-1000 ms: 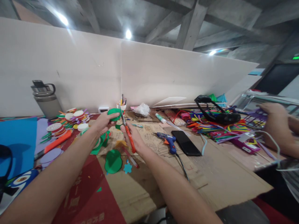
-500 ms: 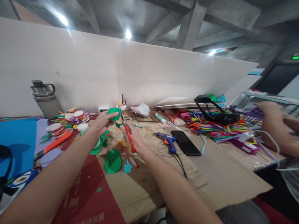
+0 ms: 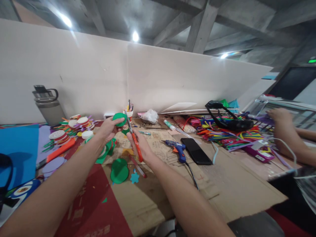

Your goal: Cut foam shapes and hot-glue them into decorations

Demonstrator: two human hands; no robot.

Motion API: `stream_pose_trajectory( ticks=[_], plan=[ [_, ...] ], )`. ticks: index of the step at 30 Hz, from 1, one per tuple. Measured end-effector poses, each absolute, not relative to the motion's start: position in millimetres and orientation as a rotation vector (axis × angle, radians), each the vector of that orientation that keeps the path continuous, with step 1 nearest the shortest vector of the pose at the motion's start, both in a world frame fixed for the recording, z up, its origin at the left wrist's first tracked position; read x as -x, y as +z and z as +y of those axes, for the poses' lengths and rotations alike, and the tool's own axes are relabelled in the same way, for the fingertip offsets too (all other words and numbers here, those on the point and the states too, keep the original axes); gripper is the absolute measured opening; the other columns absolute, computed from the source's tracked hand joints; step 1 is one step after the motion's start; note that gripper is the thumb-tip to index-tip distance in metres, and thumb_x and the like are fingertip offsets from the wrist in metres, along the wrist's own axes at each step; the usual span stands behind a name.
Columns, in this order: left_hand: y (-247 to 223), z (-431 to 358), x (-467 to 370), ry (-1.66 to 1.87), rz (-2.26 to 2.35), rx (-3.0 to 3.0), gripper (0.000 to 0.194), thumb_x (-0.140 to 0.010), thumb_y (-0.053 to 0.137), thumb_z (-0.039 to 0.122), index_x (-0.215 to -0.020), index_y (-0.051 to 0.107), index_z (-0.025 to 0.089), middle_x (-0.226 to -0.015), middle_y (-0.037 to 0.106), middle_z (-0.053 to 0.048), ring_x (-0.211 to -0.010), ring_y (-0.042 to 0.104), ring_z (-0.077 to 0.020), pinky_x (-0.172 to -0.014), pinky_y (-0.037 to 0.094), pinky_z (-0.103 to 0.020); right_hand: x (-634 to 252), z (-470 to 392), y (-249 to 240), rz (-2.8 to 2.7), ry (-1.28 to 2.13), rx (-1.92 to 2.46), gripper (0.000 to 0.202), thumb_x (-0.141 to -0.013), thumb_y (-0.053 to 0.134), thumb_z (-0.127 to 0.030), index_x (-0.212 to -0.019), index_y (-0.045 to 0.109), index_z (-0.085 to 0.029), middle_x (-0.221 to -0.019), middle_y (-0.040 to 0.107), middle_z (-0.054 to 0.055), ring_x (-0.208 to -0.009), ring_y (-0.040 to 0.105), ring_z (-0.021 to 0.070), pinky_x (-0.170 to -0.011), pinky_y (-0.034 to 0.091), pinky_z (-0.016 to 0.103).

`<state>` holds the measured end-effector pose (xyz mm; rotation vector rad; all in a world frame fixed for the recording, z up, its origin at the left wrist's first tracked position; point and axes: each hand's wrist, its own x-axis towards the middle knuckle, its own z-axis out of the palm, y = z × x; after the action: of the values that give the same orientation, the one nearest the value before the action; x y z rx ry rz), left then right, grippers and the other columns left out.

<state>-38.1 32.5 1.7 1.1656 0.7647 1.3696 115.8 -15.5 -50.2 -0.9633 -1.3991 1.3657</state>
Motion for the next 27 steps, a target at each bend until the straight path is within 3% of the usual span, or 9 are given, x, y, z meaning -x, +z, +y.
stream_pose_trajectory(
  ticks=[27],
  plan=[
    [10.8,28.2,40.0,1.430,0.803,-1.086,0.034,-0.053,0.083,0.020,-0.075,0.059,0.013,-0.064,0.061,0.001,-0.048,0.052,-0.0062,-0.043,0.033,-0.016,-115.5,-12.3,-56.4,-1.492,1.207,1.003,0.040,-0.081,0.058,-0.064,-0.086,0.049,-0.025,-0.059,0.039,-0.007,-0.045,0.035,0.0082,-0.040,0.028,0.019]
  ],
)
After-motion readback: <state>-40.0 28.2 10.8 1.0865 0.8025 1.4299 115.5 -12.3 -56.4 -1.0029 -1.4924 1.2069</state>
